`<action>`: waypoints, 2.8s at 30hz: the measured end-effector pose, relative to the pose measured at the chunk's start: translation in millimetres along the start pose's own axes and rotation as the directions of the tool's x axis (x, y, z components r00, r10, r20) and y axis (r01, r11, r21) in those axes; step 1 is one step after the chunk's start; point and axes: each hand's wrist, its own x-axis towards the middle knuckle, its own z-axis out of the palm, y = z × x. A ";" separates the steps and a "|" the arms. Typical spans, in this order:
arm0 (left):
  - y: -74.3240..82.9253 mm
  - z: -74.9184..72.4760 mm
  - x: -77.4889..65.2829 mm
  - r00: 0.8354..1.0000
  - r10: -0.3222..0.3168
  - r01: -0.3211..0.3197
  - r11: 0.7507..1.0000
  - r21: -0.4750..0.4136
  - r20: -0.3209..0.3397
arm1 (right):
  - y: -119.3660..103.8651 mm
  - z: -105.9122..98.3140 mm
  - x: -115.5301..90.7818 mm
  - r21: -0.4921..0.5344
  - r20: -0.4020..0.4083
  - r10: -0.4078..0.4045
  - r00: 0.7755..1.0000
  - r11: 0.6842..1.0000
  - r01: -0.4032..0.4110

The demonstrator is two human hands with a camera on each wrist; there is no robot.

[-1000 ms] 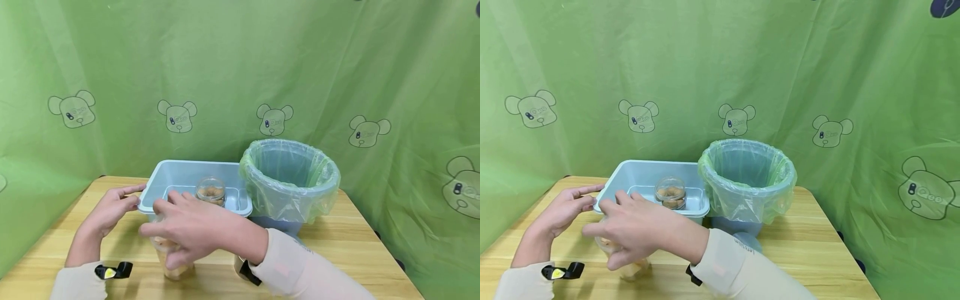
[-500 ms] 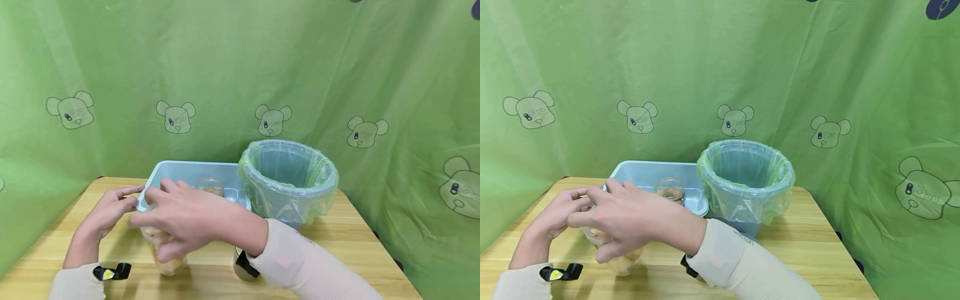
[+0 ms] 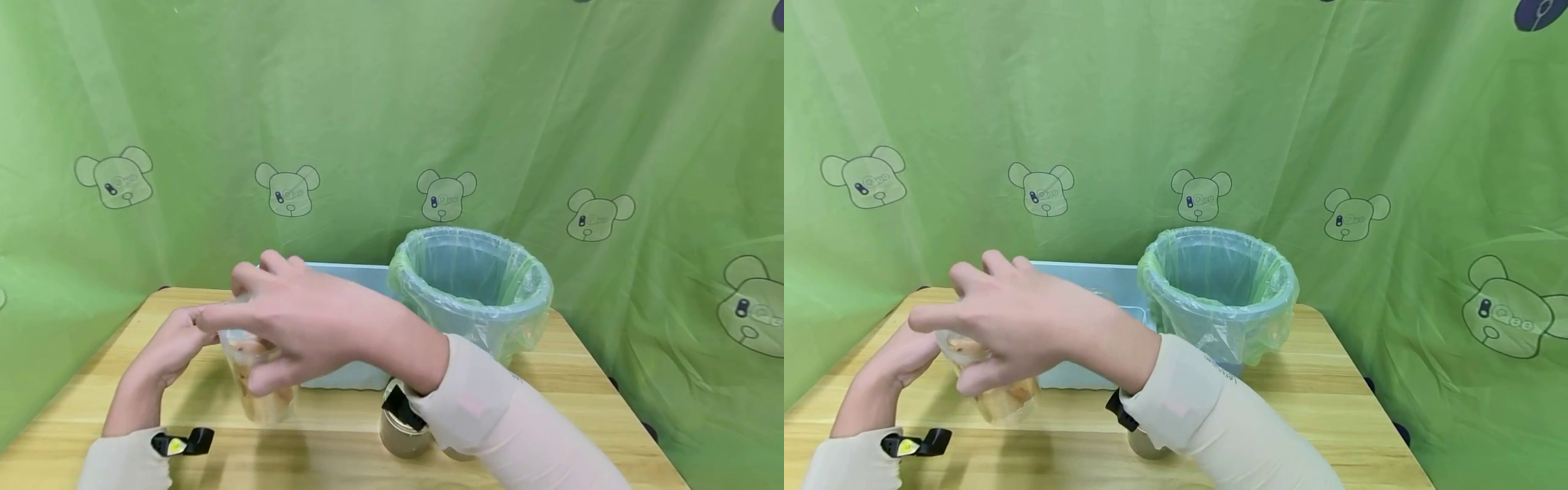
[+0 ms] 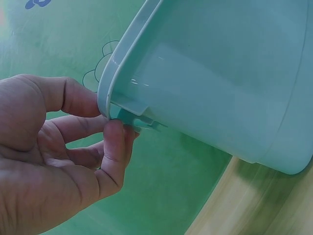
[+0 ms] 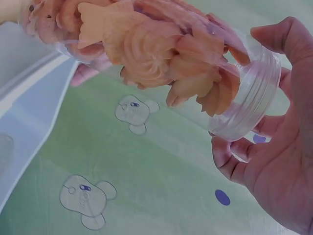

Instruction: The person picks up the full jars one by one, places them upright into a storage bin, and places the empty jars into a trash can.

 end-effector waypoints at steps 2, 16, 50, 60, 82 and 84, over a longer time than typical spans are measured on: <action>1.4 0.5 0.4 1.000 -0.003 0.003 1.000 -0.004 -0.011 | 4.0 -6.4 0.5 0.016 -0.005 0.012 1.000 1.000 -0.012; 2.7 0.8 3.0 0.998 -0.065 0.065 0.998 -0.013 0.023 | 33.3 -26.7 4.9 -0.101 -0.020 0.128 0.992 0.986 -0.129; 2.1 -0.1 4.2 0.998 -0.058 0.058 0.998 -0.028 0.001 | 87.9 79.8 39.8 0.052 0.048 0.327 0.944 0.943 -0.329; 4.0 0.3 4.8 0.998 -0.060 0.060 0.998 -0.035 0.010 | 89.8 110.2 43.3 0.077 0.117 0.347 0.931 0.931 -0.357; 4.9 0.8 3.6 0.997 -0.073 0.073 0.997 -0.038 -0.004 | 88.2 142.1 43.5 0.124 0.141 0.444 0.885 0.879 -0.461; 4.5 1.0 3.6 0.997 -0.073 0.073 0.997 -0.041 -0.004 | 88.0 146.0 42.2 0.144 0.134 0.462 0.877 0.866 -0.478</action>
